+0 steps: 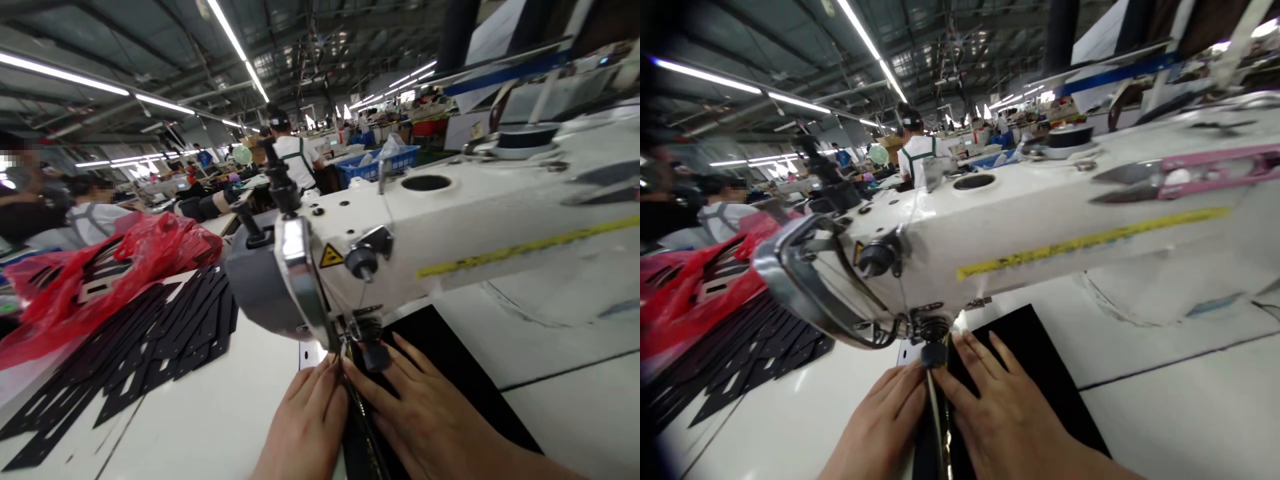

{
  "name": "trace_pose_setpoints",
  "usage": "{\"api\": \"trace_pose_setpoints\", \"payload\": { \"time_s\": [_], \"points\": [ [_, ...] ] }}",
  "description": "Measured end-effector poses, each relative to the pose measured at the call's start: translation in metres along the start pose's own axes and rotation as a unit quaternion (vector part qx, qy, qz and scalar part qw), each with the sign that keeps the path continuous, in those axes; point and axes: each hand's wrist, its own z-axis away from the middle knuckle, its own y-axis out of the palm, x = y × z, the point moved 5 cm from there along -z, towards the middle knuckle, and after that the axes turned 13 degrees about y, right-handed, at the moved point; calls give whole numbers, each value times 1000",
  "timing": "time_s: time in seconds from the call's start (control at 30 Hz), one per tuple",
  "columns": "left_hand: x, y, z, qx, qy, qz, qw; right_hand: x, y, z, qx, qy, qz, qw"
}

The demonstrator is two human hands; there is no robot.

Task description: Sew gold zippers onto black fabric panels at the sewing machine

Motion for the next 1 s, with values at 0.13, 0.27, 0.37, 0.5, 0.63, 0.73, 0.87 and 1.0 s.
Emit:
{"api": "trace_pose_setpoints", "payload": {
  "time_s": [0.13, 0.27, 0.37, 0.5, 0.63, 0.73, 0.87, 1.0],
  "points": [
    [2, 0, 8, 4, 23, -12, 1000, -1, -2, 0, 39, 43, -72, 996],
    [3, 3, 11, 15, 30, -12, 999, -2, -6, 4, 52, 70, -123, 989],
    [4, 2, 12, 21, 25, -12, 999, 0, -10, 6, 70, 69, -138, 986],
    [3, 1, 11, 22, 29, -9, 999, 0, -13, 5, 84, 73, -142, 984],
    [3, 1, 11, 21, 29, -9, 999, 0, -12, 4, 90, 70, -144, 983],
    [4, 2, 12, 25, 31, -7, 999, -1, -12, 5, 89, 75, -143, 983],
    [3, 4, 10, 29, 34, -8, 999, 0, -12, 5, 66, 69, -125, 988],
    [1, 5, 5, 28, 17, 6, 999, 1, -11, 4, 30, 44, -77, 996]
  ]
}}
